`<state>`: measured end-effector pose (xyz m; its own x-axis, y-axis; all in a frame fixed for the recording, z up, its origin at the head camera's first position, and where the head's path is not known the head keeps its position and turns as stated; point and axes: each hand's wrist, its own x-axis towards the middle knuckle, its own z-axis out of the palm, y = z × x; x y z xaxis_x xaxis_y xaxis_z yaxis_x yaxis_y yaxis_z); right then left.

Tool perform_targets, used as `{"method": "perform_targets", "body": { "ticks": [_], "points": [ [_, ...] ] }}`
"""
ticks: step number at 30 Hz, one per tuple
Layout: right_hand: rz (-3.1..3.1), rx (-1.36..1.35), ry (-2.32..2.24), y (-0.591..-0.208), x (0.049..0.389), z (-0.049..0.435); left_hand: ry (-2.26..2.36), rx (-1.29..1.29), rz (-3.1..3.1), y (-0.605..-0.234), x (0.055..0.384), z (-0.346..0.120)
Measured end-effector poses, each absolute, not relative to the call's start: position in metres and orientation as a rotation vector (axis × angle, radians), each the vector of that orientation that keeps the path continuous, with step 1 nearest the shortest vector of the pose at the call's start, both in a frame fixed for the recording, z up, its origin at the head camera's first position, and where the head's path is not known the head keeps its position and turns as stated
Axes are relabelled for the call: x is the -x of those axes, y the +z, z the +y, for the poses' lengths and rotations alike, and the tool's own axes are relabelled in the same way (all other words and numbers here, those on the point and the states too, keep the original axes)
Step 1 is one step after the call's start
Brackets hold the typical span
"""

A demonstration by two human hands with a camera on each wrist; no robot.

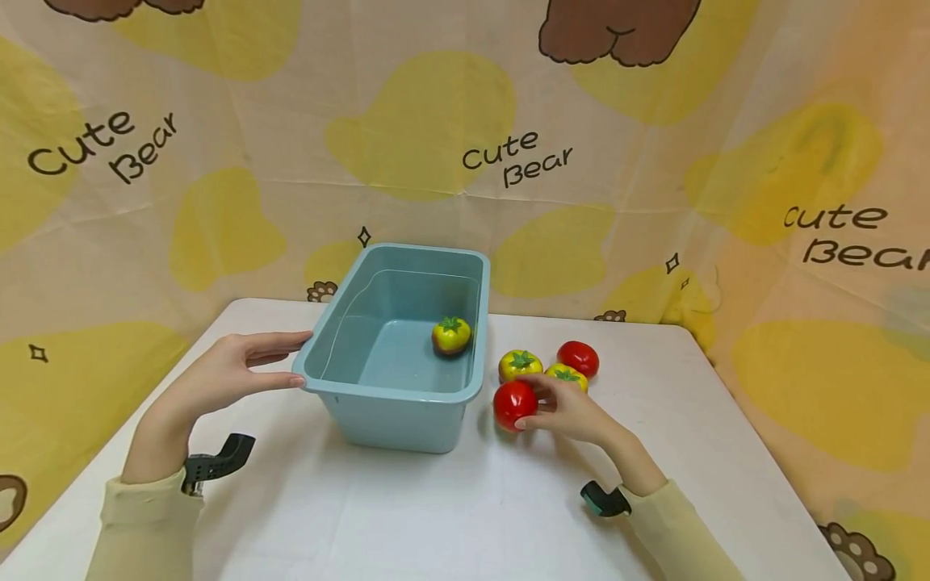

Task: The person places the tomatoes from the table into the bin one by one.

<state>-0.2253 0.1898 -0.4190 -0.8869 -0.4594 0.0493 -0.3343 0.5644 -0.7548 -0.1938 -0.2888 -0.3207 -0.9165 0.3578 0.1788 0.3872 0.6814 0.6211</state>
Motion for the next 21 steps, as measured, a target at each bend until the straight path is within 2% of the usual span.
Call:
{"method": "perform_targets", "body": {
  "ticks": [21],
  "points": [
    [2.654, 0.691, -1.269, -0.406, 0.223, 0.197, -1.078, 0.619, -2.853, -0.319, 0.193, -0.288]
  ]
}}
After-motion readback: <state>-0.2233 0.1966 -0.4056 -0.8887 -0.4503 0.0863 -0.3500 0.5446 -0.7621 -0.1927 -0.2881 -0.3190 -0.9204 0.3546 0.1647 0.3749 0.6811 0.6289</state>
